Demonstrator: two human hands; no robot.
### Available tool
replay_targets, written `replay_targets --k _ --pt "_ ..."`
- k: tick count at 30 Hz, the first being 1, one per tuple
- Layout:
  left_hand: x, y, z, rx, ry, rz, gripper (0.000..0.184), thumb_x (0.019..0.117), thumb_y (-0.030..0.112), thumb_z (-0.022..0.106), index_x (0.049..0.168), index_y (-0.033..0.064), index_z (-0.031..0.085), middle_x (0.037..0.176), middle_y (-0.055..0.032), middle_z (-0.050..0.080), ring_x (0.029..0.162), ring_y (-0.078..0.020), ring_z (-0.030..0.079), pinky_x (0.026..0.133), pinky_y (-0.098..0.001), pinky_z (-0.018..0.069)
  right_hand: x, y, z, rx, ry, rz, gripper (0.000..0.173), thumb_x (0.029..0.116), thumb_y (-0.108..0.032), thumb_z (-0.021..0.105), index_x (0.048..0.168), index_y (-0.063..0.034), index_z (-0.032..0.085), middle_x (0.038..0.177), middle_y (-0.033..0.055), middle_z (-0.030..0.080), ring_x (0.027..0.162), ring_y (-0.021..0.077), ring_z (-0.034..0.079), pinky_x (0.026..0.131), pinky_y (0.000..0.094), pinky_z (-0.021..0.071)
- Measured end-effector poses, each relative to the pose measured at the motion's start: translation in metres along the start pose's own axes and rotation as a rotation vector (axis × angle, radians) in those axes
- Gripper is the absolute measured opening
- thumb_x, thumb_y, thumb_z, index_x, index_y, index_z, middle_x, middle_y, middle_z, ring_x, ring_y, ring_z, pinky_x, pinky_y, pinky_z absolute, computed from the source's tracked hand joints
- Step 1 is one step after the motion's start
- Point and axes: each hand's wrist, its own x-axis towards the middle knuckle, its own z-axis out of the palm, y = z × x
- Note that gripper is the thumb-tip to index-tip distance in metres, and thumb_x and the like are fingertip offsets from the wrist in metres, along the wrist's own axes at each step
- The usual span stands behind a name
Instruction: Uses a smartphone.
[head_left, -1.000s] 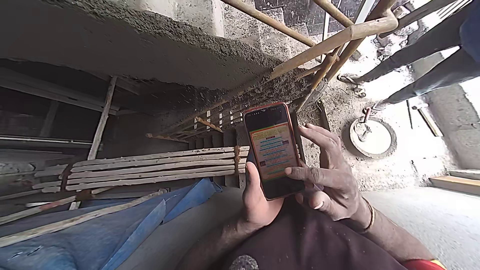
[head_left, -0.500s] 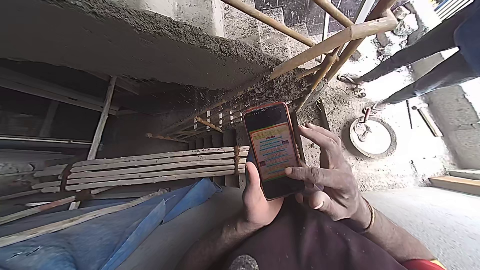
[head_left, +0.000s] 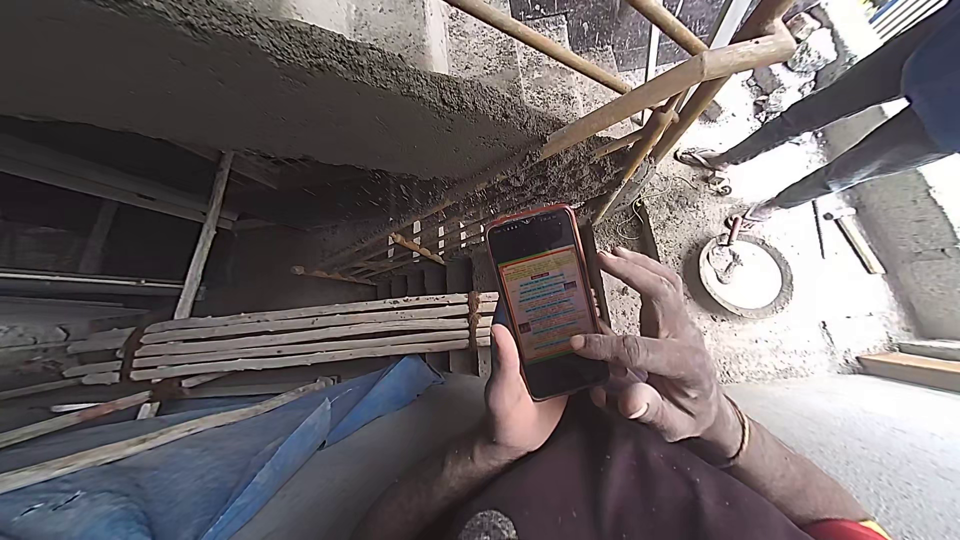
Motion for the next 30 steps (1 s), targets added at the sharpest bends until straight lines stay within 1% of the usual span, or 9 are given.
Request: replay_targets --k 4,9,15,17,22,30 --pt "-0.0002 -0.0005 -0.0013 0.005 0.003 0.01 0.059 0.101 0.057 0.05 0.14 0.0129 0.054 0.132 -0.0139 0.064 0.125 -0.0275 0.062 0.105 -0.0507 0.0498 -0.0004 0.0002 0.0007 0.005 0.004 0.002 0.048 0.0993 -0.064 0.048 0.109 -0.0277 0.078 0.157 0.0155 0.042 0.152 0.0379 0.026 0.122 0.0553 0.0293" --pt "-0.0003 0.0001 -0.0013 -0.001 -0.013 -0.001 0.059 0.1011 0.058 0.048 0.139 0.013 0.056 0.131 -0.0135 0.065 0.124 -0.0268 0.062 0.105 -0.0496 0.0503 -0.0004 0.0 0.0008 0.003 0.005 0.001 0.049 0.0995 -0.064 0.048 0.109 -0.027 0.078 0.157 0.0154 0.042 0.152 0.0374 0.026 0.122 0.0542 0.0296" --pt "-0.0003 0.0003 -0.0009 -0.006 -0.012 -0.001 0.059 0.1008 0.057 0.049 0.139 0.0129 0.056 0.132 -0.013 0.065 0.125 -0.0266 0.061 0.106 -0.05 0.0493 -0.0004 -0.0001 0.0001 -0.005 -0.003 -0.003 0.05 0.1 -0.064 0.046 0.109 -0.0263 0.078 0.159 0.0154 0.041 0.153 0.0371 0.025 0.123 0.055 0.0274" --pt "-0.0001 0.0003 0.0002 -0.006 -0.009 -0.005 0.059 0.1005 0.058 0.05 0.138 0.0133 0.057 0.131 -0.013 0.065 0.124 -0.0264 0.062 0.104 -0.0495 0.0505 -0.0006 0.0001 0.0005 -0.005 0.001 -0.003 0.05 0.1001 -0.064 0.046 0.109 -0.0261 0.078 0.158 0.0153 0.041 0.153 0.0369 0.025 0.123 0.0548 0.0273" --pt "0.0001 0.0008 0.0006 -0.004 -0.009 -0.006 0.059 0.1009 0.058 0.049 0.139 0.0132 0.056 0.132 -0.0127 0.065 0.126 -0.0262 0.061 0.106 -0.0496 0.049 -0.0007 0.0002 0.0007 0.002 0.009 0.001 0.051 0.0998 -0.065 0.046 0.109 -0.0267 0.078 0.158 0.0149 0.043 0.152 0.0374 0.026 0.122 0.0552 0.028" --pt "0.0003 0.0028 0.0014 -0.002 -0.014 -0.013 0.059 0.1006 0.058 0.049 0.137 0.0133 0.058 0.131 -0.0126 0.066 0.124 -0.026 0.062 0.104 -0.049 0.0508 -0.0007 -0.001 0.0002 0.001 0.001 0.005 0.051 0.1 -0.065 0.046 0.111 -0.0273 0.078 0.159 0.0143 0.042 0.153 0.0368 0.024 0.123 0.0555 0.0266"
